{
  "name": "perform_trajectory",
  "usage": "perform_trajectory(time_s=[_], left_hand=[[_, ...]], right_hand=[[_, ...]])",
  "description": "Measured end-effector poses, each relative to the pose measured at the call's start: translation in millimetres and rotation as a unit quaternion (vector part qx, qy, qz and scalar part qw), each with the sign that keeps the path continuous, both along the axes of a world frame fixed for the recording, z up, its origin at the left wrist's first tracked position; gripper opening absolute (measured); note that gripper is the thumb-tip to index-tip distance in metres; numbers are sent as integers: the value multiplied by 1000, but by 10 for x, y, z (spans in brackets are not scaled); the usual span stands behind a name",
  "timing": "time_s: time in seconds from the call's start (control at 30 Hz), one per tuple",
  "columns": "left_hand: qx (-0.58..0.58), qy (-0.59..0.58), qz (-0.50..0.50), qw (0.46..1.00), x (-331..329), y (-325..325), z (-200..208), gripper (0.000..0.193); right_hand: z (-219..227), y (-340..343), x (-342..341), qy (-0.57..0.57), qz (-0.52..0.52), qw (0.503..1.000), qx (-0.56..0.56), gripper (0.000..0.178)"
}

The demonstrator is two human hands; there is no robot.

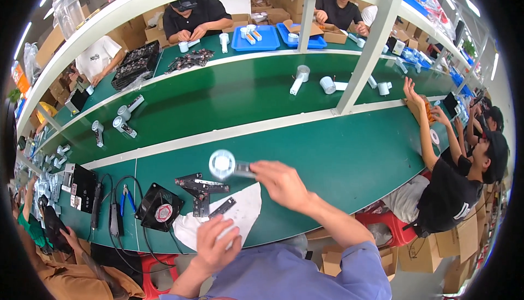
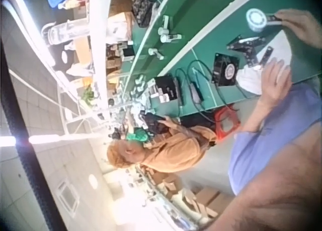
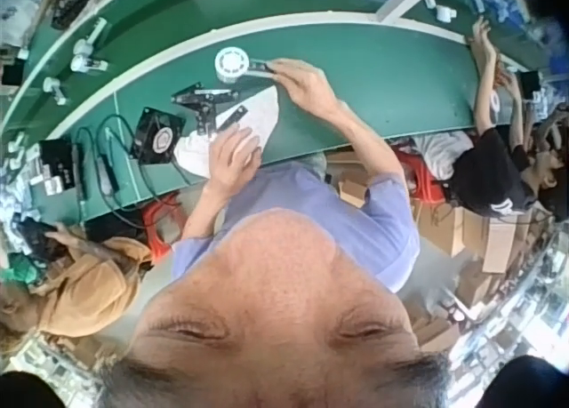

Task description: The person assembles electronic components, a fan, and a ribbon cable onto a circuit board by hand.

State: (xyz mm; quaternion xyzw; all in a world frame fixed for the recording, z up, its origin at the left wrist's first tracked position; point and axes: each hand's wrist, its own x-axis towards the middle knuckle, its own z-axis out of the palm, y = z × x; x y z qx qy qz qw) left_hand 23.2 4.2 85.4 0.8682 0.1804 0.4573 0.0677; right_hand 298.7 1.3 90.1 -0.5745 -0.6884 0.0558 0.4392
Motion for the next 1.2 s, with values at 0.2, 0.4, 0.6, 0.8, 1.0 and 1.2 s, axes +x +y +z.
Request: perform_trajectory(time_s=[0.2,0.4,0.6,0.8,1.0,1.2], left_hand=[[-136,113,-26,984,-172,-132,-510,36],[-170,116,1,979,-126,-99,-693,35],[-166,133,32,977,-83,-81,-644,33],[-183,142,33,972,-64,-92,-679,26],[-118,179,48,976,-94,-142,-921,23],[-273,114,48,954,-109,-256,-1173,28]], right_hand=[[-300,1432,209,47,-116,990,-67,29],[-800,2554,298,-25,-201,979,-10,27],[-911,2740,298,-6,-177,984,17,36],[-584,2398,1571,-118,-274,949,104,40],[-649,1906,3081,-168,-550,811,-104,57],[-925,1878,3405,-56,-550,821,-144,65]])
